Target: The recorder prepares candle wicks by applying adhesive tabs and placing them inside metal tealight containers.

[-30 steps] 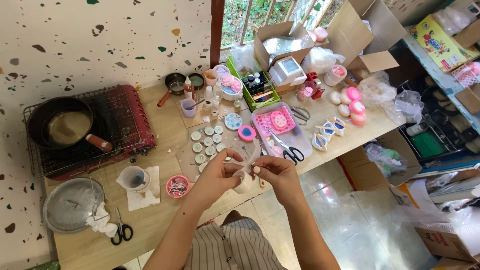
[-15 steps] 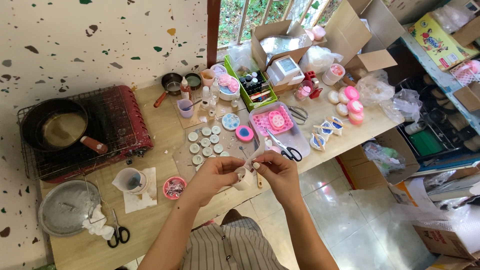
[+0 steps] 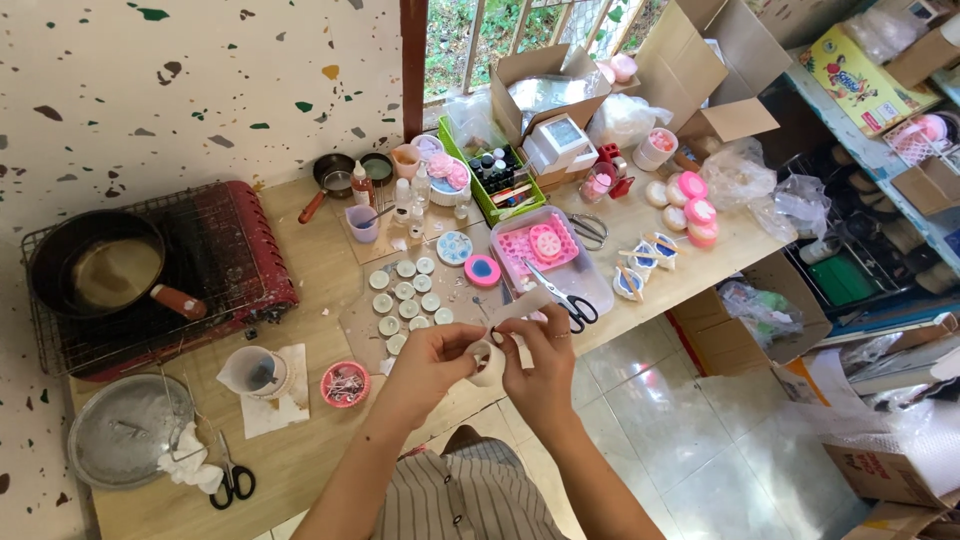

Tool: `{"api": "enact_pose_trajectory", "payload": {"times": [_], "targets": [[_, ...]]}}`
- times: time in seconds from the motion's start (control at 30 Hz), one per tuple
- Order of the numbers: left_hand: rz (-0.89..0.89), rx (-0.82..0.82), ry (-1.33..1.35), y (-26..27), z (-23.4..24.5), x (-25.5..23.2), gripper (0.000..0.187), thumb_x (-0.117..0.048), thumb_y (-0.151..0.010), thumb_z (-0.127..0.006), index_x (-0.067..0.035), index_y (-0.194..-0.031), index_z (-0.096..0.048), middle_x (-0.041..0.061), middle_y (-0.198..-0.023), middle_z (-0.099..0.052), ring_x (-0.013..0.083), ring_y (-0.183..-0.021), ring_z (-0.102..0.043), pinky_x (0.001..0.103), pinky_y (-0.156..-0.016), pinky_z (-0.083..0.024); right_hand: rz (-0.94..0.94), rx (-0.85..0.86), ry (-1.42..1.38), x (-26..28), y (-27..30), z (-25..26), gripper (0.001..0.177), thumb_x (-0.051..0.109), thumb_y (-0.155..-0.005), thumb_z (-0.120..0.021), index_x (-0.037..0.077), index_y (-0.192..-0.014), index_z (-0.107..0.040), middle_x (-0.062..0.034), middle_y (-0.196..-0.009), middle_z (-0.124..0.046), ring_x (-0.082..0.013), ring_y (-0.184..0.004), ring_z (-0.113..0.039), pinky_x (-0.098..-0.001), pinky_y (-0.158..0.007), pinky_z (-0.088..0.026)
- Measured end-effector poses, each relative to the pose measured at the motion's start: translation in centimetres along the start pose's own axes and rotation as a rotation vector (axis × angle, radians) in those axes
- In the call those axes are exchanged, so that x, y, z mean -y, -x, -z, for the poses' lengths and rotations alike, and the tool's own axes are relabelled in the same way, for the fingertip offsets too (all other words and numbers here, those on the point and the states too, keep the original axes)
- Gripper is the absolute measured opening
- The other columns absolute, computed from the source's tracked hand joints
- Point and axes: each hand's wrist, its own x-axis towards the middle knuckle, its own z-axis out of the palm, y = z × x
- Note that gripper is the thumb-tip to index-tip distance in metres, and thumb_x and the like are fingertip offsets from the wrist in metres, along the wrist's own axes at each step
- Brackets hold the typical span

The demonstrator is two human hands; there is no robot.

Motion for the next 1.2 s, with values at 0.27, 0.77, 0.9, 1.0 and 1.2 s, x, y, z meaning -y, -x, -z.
{"api": "enact_pose_trajectory", "payload": {"times": [0.27, 0.77, 0.9, 1.0, 1.2], "targets": [[-0.061, -0.103, -0.242, 1.9, -1.0, -1.4, 0.041, 0.008, -0.079, -0.063, 0.003, -0.119, -0.073, 0.007, -0.1, -0.08, 0.0105, -0.087, -0.074, 0.025, -0.077, -0.059, 0.097, -0.033, -0.004, 0.7, -0.1, 0.0, 0.02, -0.005, -0.078, -0.077, 0.004, -0.094, -0.071, -0.0166, -0.135, -0.057, -0.0321, -0.125, -0.06, -0.0406, -0.099, -0.054], [0.118, 0.151, 0.027, 1.2, 0.8, -3.5, 0.036, 0.007, -0.088, -0.061, 0.003, -0.122, -0.073, 0.01, -0.099, -0.08, 0.0113, -0.087, -0.073, 0.027, -0.082, -0.058, -0.793, 0.428, -1.327, -5.6, -0.4, 0.5, 0.023, 0.017, -0.084, -0.082, 0.003, -0.096, -0.069, -0.0117, -0.154, -0.05, -0.0289, -0.144, -0.045, -0.0472, -0.114, -0.041], [0.06, 0.144, 0.005, 0.3, 1.8, -2.7, 0.037, 0.007, -0.089, -0.061, 0.005, -0.123, -0.073, 0.01, -0.102, -0.08, 0.0113, -0.091, -0.072, 0.027, -0.084, -0.058, -0.881, 0.411, -1.439, -6.5, -1.7, 0.9, 0.04, 0.02, -0.077, -0.084, 0.001, -0.109, -0.07, -0.0135, -0.144, -0.056, -0.0298, -0.14, -0.048, -0.0514, -0.111, -0.041], [0.073, 0.085, -0.031, -0.3, 2.4, -2.5, 0.039, 0.01, -0.087, -0.059, 0.004, -0.122, -0.074, 0.01, -0.103, -0.079, 0.0126, -0.09, -0.072, 0.029, -0.084, -0.058, -0.912, 0.361, -1.427, -9.4, -2.0, 0.7, 0.049, 0.02, -0.077, -0.082, 0.0, -0.12, -0.07, -0.0114, -0.133, -0.063, -0.0256, -0.13, -0.053, -0.0484, -0.107, -0.043], [0.078, -0.146, -0.021, -0.9, 7.2, 2.4, 0.036, 0.002, -0.09, -0.051, 0.001, -0.117, -0.075, 0.007, -0.097, -0.073, 0.015, -0.083, -0.058, 0.029, -0.074, -0.043, -0.909, 0.294, -0.953, -23.8, -0.5, -4.1, 0.02, 0.018, -0.1, -0.068, 0.003, -0.114, -0.067, -0.01, -0.114, -0.07, -0.0168, -0.099, -0.063, -0.0343, -0.085, -0.05]]}}
